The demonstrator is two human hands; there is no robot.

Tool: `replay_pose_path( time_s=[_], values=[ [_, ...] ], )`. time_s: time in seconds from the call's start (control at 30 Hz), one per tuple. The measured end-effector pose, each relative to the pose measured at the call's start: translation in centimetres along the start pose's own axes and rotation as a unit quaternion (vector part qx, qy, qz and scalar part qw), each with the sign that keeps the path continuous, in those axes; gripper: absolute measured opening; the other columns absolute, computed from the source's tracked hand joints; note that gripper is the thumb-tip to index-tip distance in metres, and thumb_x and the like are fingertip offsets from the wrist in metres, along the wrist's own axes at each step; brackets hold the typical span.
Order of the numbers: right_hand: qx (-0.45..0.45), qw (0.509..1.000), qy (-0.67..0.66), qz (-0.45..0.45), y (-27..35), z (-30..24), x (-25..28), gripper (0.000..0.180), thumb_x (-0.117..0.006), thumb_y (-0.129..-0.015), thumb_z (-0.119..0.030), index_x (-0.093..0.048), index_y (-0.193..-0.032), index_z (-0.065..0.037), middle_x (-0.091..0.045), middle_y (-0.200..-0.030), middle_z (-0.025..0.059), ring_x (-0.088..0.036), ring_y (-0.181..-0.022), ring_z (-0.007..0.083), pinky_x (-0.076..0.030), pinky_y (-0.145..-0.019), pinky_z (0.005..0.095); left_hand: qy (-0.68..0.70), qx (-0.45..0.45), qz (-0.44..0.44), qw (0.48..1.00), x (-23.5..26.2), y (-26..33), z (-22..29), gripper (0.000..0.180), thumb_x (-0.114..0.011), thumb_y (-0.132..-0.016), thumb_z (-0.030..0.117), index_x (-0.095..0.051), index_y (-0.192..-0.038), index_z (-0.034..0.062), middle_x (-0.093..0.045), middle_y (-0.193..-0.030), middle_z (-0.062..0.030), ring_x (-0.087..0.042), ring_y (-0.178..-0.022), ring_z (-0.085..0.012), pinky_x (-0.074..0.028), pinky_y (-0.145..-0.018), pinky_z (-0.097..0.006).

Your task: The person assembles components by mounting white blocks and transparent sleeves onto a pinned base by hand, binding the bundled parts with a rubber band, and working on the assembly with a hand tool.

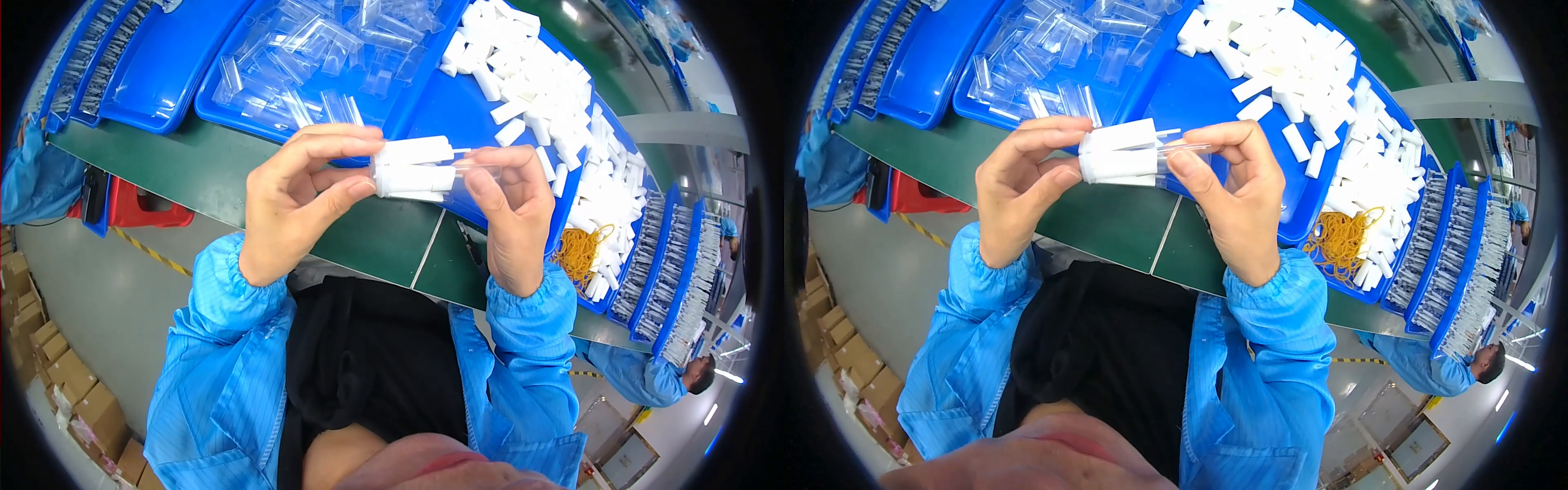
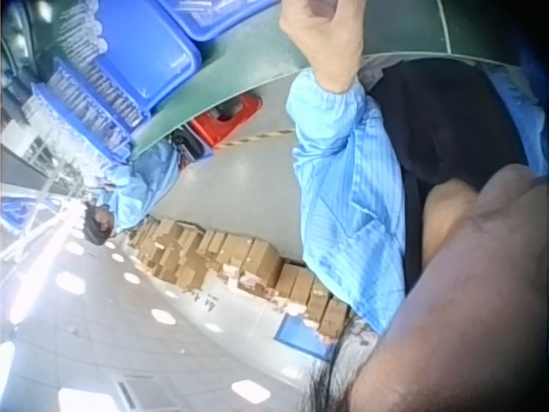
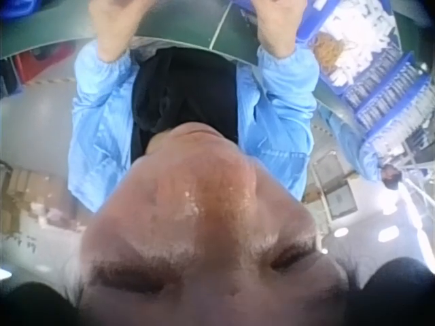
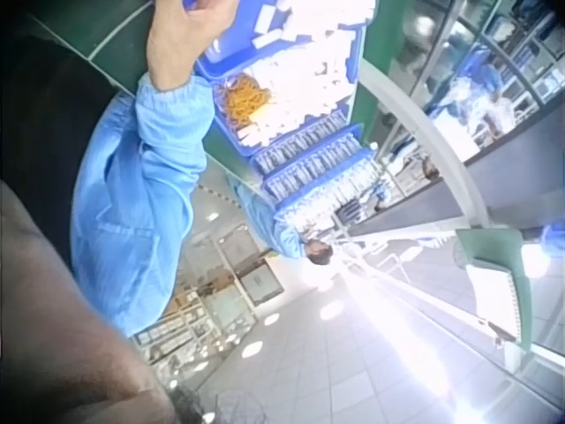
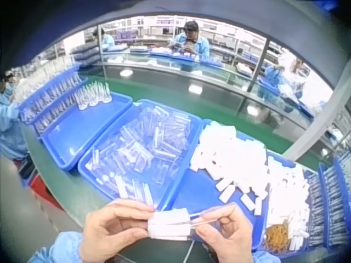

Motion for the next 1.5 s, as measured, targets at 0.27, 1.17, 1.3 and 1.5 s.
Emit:
replay_pose_path(
  time_s=[0.27, 1.17, 1.3, 1.5],
  values=[
    [0.045, 0.999, 0.011, -0.027, 0.6, 0.6, -1.3, 0.029, -0.08, -0.081, -0.009, -0.061, -0.1, 0.0, -0.065, -0.102, 0.0116, -0.064, -0.099, 0.0165, -0.049, -0.088, 0.0284, -0.081, -0.061, -0.043, 0.994, -0.8, 0.6, -0.2, 0.029, -0.073, -0.079, -0.01, -0.069, -0.106, -0.0018, -0.062, -0.116, -0.0158, -0.064, -0.108, -0.0242, -0.057, -0.09, -0.033],
    [0.147, 0.954, 0.203, -0.164, -0.1, -1.9, -3.7, 0.027, -0.078, -0.077, -0.004, -0.066, -0.1, -0.006, -0.066, -0.109, 0.0095, -0.058, -0.111, 0.0281, -0.045, -0.095, 0.0369, -0.268, -0.131, -0.089, 0.95, 0.4, 0.3, 2.0, 0.035, -0.079, -0.071, -0.002, -0.067, -0.103, 0.0034, -0.059, -0.123, -0.013, -0.061, -0.11, -0.0281, -0.051, -0.092, -0.036],
    [0.222, 0.888, 0.367, -0.164, -3.4, -2.8, -5.2, 0.02, -0.072, -0.085, -0.015, -0.068, -0.103, -0.008, -0.067, -0.102, 0.0101, -0.06, -0.097, 0.0257, -0.045, -0.086, 0.0356, -0.209, -0.084, 0.035, 0.974, 4.4, 1.3, 1.1, 0.029, -0.075, -0.077, -0.003, -0.063, -0.102, 0.0011, -0.057, -0.124, -0.0145, -0.061, -0.113, -0.026, -0.054, -0.09, -0.035],
    [0.305, 0.708, 0.608, -0.192, -6.3, -1.0, -11.6, 0.036, -0.071, -0.085, -0.031, -0.065, -0.113, -0.009, -0.068, -0.09, 0.009, -0.064, -0.087, 0.0262, -0.045, -0.073, 0.0378, -0.171, -0.098, 0.145, 0.97, 6.6, 1.8, 1.5, 0.021, -0.07, -0.083, -0.004, -0.061, -0.101, -0.0016, -0.054, -0.126, -0.0154, -0.059, -0.116, -0.0262, -0.055, -0.092, -0.037]
  ],
)
Point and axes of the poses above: each hand's wrist, its own y-axis away from the middle knuckle, its own x-axis out of the back of the hand, z = x × y, the point moved 6 cm from there along -y, towards the middle knuckle
